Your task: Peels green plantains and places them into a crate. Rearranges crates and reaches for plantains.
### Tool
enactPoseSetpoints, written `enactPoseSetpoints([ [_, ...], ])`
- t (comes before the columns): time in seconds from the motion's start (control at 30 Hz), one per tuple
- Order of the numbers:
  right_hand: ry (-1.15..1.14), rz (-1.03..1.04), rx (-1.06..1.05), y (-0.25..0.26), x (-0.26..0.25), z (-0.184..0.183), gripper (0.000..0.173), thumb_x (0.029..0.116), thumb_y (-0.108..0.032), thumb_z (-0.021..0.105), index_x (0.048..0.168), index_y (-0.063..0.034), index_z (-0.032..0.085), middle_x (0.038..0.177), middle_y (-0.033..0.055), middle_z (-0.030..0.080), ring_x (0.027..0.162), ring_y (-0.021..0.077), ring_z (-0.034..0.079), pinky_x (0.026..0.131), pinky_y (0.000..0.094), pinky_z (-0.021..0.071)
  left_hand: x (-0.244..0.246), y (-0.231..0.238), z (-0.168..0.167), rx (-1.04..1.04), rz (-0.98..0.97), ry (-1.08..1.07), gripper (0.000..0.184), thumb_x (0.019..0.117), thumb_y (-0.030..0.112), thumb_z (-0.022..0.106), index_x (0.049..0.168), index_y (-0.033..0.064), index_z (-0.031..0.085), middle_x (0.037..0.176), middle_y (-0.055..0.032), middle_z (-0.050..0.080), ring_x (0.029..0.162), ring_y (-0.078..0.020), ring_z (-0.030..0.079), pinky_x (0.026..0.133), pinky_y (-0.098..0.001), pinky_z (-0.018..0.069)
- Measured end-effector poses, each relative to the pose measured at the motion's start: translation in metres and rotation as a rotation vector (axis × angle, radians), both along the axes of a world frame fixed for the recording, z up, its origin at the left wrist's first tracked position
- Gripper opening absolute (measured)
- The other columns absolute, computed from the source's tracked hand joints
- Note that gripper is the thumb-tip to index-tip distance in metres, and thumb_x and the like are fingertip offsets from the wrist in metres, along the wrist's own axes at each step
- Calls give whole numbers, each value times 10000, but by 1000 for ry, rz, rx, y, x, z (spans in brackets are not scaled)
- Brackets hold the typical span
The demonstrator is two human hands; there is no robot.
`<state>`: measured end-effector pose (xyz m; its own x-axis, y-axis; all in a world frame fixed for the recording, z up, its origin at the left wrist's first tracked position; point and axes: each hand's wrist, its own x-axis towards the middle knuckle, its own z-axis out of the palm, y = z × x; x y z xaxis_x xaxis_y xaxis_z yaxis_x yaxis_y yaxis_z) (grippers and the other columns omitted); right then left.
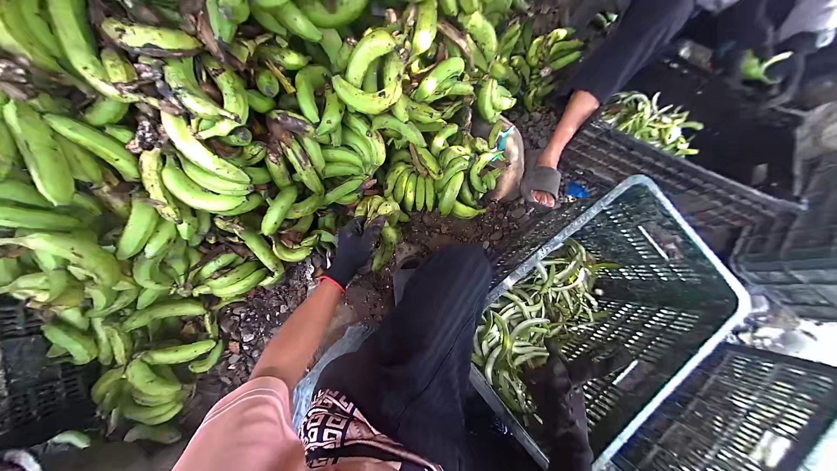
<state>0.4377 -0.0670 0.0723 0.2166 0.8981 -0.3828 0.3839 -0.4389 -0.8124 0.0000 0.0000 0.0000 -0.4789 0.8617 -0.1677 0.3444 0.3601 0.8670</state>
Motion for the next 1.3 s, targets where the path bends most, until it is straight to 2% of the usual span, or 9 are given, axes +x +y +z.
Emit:
enactPoseSetpoints([
  [0.1, 75, 16, 216, 32, -17, 48, 414, 1008, -213, 546, 1329, 46, 572, 1082, 82, 706, 731, 72, 664, 657, 266, 585, 11, 47, 62, 95, -257, 99, 501, 1024, 432, 574, 1207, -26, 656, 1030, -236, 693, 955, -353, 687, 902, -581, 530],
  [0.23, 206, 80, 497, 71, -34, 88, 319, 913, -106, 702, 1205, 9, 648, 1050, 27, 728, 838, 84, 694, 776, 286, 609, 54, 109, 155, 164, -730, 312, 451, 1013, 386, 606, 1185, -24, 681, 1068, -223, 693, 1009, -358, 671, 933, -603, 497],
  [0.43, -224, 265, 739, 94, -25, 108, 961, 685, -355, 948, 1495, -103, 495, 1516, 168, 492, 1330, 285, 546, 1046, 490, 521, 167, 133, 231, 285, -1311, 297, 304, 990, 243, 634, 1175, 11, 701, 1067, -155, 705, 993, -245, 670, 929, -468, 529],
  [0.6, -446, 185, 529, 59, 11, 89, 1032, 678, -482, 920, 1535, -120, 474, 1422, 222, 578, 1269, 419, 580, 1019, 633, 481, 242, 126, 192, 231, -1341, 14, 258, 1005, 192, 633, 1143, -19, 689, 1024, -151, 701, 939, -196, 659, 905, -413, 532],
  [0.73, -206, 12, 432, 35, 12, 60, 866, 693, -375, 921, 1424, -55, 586, 1314, 179, 655, 1191, 301, 635, 1021, 497, 516, 273, 111, 169, 44, -1330, -196, 247, 1010, 234, 637, 1118, 12, 658, 887, -56, 647, 750, -80, 577, 702, -276, 506],
  [0.83, 354, -166, 335, 20, 8, 54, 400, 727, -177, 848, 1063, -64, 662, 854, -6, 720, 733, 79, 694, 674, 267, 603, 277, 103, 160, 84, -1448, -283, 195, 1016, 176, 593, 1067, 12, 685, 936, -2, 668, 854, -6, 607, 820, -209, 519],
  [1.03, 598, -203, 296, 17, -4, 30, 337, 897, -203, 699, 1183, -51, 605, 841, -11, 690, 700, 68, 665, 677, 255, 589, 285, 93, 128, 142, -1345, -438, 276, 1047, 211, 499, 1068, 19, 695, 1000, -13, 710, 951, -35, 640, 911, -253, 528],
  [1.17, 620, -316, 286, 14, -9, 34, 194, 938, -196, 667, 1073, -67, 612, 620, 3, 617, 413, 91, 542, 401, 253, 504, 290, 88, 118, 166, -1348, -328, 381, 1067, 354, 469, 1183, 64, 686, 1137, -41, 698, 1037, -84, 642, 945, -307, 523],
  [1.3, 577, -212, 208, 7, -5, 40, 549, 847, -196, 741, 1329, -46, 525, 1000, 20, 684, 846, 71, 672, 785, 255, 583, 292, 77, 120, 63, -1359, -224, 357, 1092, 304, 455, 1248, 44, 642, 1174, -81, 672, 1052, -107, 622, 961, -324, 501],
])
